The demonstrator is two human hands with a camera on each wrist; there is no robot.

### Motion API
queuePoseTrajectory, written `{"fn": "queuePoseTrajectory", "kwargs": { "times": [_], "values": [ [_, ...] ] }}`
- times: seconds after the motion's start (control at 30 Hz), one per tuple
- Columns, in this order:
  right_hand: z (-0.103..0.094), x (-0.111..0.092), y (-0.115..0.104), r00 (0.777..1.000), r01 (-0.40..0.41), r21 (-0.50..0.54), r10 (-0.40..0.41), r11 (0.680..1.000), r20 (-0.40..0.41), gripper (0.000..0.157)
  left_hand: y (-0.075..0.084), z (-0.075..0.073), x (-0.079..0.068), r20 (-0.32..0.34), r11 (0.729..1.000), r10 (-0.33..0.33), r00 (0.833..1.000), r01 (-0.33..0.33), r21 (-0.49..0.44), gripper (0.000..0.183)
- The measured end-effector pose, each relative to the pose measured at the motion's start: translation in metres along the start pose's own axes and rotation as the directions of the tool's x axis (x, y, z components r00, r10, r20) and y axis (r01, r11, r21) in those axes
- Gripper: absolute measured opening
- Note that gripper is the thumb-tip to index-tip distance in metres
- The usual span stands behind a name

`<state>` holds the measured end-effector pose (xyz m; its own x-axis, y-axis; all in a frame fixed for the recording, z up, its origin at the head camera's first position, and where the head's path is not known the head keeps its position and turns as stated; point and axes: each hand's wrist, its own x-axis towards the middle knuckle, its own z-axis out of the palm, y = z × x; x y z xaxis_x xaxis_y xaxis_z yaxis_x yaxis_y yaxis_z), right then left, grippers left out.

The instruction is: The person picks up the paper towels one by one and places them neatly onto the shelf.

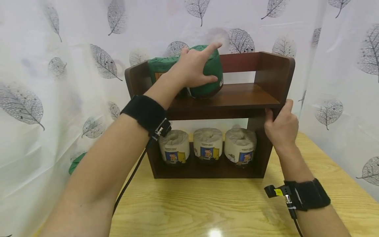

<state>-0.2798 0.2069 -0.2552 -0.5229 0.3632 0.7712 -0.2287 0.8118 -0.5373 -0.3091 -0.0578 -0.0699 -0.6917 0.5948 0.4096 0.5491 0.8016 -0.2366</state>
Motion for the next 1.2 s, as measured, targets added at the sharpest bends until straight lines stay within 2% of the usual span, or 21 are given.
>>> {"fn": "queuePoseTrajectory", "kwargs": {
  "times": [0.1, 0.27, 0.57, 0.7, 0.93, 1.2],
  "values": [
    [0.0, 0.0, 0.0, 1.0, 0.001, 0.001, -0.001, 1.0, 0.002, 0.045, -0.001, 0.004, -0.001, -0.055, 1.0, 0.008, 0.998, -0.01, -0.025, 0.089],
    [0.001, -0.001, 0.001, 1.0, 0.011, 0.009, -0.011, 1.0, -0.009, 0.044, -0.002, 0.01, -0.003, -0.128, 0.999, 0.002, 0.992, -0.007, -0.042, 0.078],
    [0.002, -0.001, 0.003, 1.0, 0.011, 0.003, -0.011, 1.0, -0.02, 0.045, 0.005, 0.017, -0.002, -0.161, 0.992, -0.046, 0.986, 0.064, 0.112, 0.063],
    [0.002, -0.002, 0.003, 1.0, 0.007, 0.007, -0.007, 1.0, -0.017, 0.044, 0.009, 0.017, -0.002, -0.155, 0.988, -0.072, 0.985, 0.092, 0.128, 0.056],
    [0.002, -0.001, 0.002, 1.0, 0.011, 0.01, -0.011, 1.0, -0.015, 0.044, 0.011, 0.011, -0.003, -0.106, 0.988, -0.13, 0.986, 0.138, 0.068, 0.052],
    [0.002, 0.0, 0.003, 1.0, 0.009, 0.008, -0.008, 1.0, -0.017, 0.044, 0.005, 0.009, -0.004, -0.074, 0.99, -0.128, 0.989, 0.131, 0.044, 0.052]
  ]
}}
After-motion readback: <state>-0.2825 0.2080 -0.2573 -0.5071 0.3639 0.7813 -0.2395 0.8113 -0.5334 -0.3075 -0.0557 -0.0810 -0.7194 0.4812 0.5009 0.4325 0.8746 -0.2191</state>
